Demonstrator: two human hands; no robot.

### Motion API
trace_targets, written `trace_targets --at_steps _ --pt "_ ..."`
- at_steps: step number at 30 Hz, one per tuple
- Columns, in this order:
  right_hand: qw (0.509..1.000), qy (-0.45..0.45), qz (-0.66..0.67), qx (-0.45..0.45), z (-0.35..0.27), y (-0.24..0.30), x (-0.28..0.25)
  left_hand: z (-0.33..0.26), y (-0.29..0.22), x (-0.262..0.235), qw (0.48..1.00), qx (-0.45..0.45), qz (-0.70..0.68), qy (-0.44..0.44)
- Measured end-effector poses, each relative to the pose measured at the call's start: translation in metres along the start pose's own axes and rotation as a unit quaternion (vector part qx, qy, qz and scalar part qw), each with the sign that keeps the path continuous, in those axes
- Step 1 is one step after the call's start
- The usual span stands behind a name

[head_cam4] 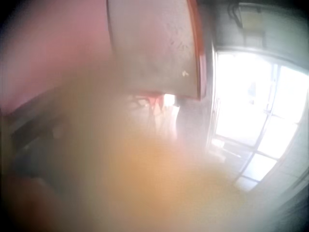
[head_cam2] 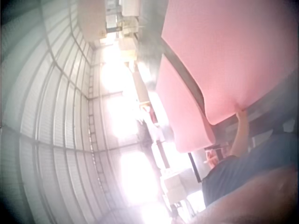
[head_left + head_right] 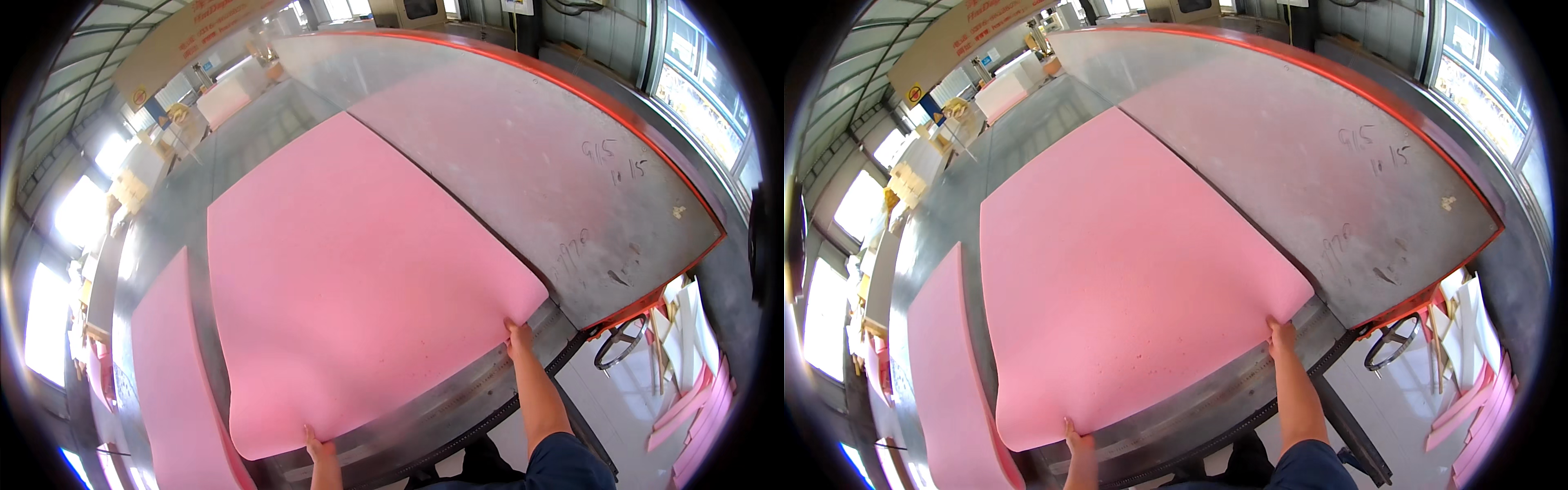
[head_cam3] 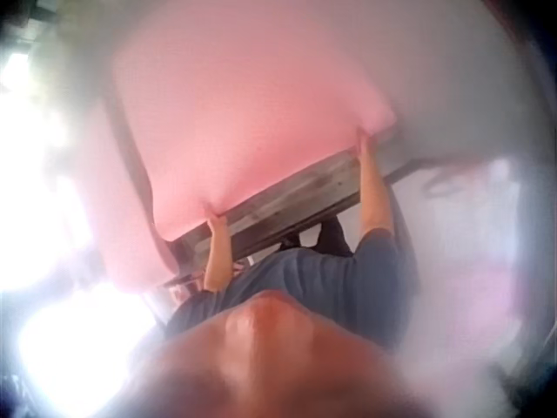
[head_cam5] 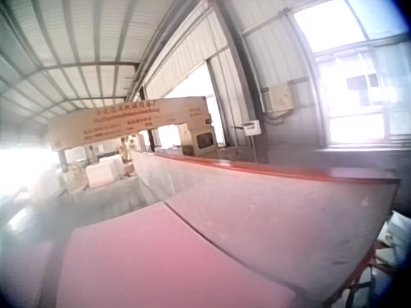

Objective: The person measures a pink foam sheet with a tape measure, then uses a hydraulic guillotine cutter to trim and cut the foam into smaller rectangular pieces. The person repeatedly positions the foam, operates the cutter, and removes the cut pieces.

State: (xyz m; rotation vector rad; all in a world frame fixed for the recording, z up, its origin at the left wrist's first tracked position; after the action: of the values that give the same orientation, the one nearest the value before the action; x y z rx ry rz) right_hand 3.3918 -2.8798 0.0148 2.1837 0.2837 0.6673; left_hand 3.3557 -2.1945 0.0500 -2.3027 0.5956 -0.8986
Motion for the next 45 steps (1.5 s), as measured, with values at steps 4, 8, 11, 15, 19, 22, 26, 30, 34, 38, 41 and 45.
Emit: trace_targets --at_steps 4,8,11,15,19,22,26,30,34,38,41,45 --pt "1.000 0.007 -0.022 -0.016 0.002 0.011 0.007 -0.003 0.005 0.016 0.997 0.015 0.015 0.069" --pt "0.998 -0.008 -0.061 0.015 -0.010 0.001 0.004 -0.005 -0.004 0.008 0.992 0.000 0.061 0.111" --pt "0.998 0.008 -0.043 0.048 -0.022 -0.008 0.017 -0.020 -0.014 0.029 0.979 0.008 0.113 0.168" --pt "0.997 0.007 -0.045 -0.059 -0.033 0.025 0.030 -0.026 -0.047 0.049 0.979 0.020 0.145 0.143" --pt "0.993 -0.062 -0.038 -0.092 -0.036 0.043 0.012 -0.029 -0.040 0.042 0.982 0.004 0.155 0.110" --pt "0.992 -0.096 0.017 -0.085 -0.025 0.031 0.004 -0.017 -0.013 0.013 0.986 -0.013 0.149 0.068" --pt "0.990 -0.086 -0.043 -0.106 -0.022 0.028 0.007 -0.003 -0.003 -0.005 0.989 -0.029 0.138 0.039" --pt "0.992 -0.086 -0.043 -0.080 -0.011 0.014 -0.011 -0.034 -0.003 0.049 0.981 -0.030 0.159 0.105" --pt "0.992 -0.088 -0.051 -0.077 -0.008 0.017 0.000 -0.030 -0.021 0.035 0.978 -0.028 0.153 0.141" --pt "0.990 -0.093 -0.035 -0.100 -0.022 0.024 0.003 -0.024 -0.026 0.021 0.976 -0.025 0.149 0.158" --pt "0.987 -0.111 -0.076 -0.088 -0.025 0.021 0.001 -0.030 -0.005 0.006 0.980 -0.073 0.157 0.095" --pt "0.990 -0.097 -0.098 -0.035 -0.022 -0.005 -0.002 0.012 -0.029 -0.083 0.966 -0.064 0.250 -0.005"
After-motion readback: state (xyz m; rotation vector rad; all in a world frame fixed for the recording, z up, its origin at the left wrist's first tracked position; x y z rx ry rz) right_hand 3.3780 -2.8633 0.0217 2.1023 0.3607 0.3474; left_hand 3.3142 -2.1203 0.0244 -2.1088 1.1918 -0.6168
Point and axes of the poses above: each hand's wrist, its own z-axis towards the middle knuckle, its own x-axis out of the palm, y = z × x, the point moved 9 cm from there along z, towards the middle knuckle, and after that the axes turned 4 degrees about -x, right-handed, at the moved point
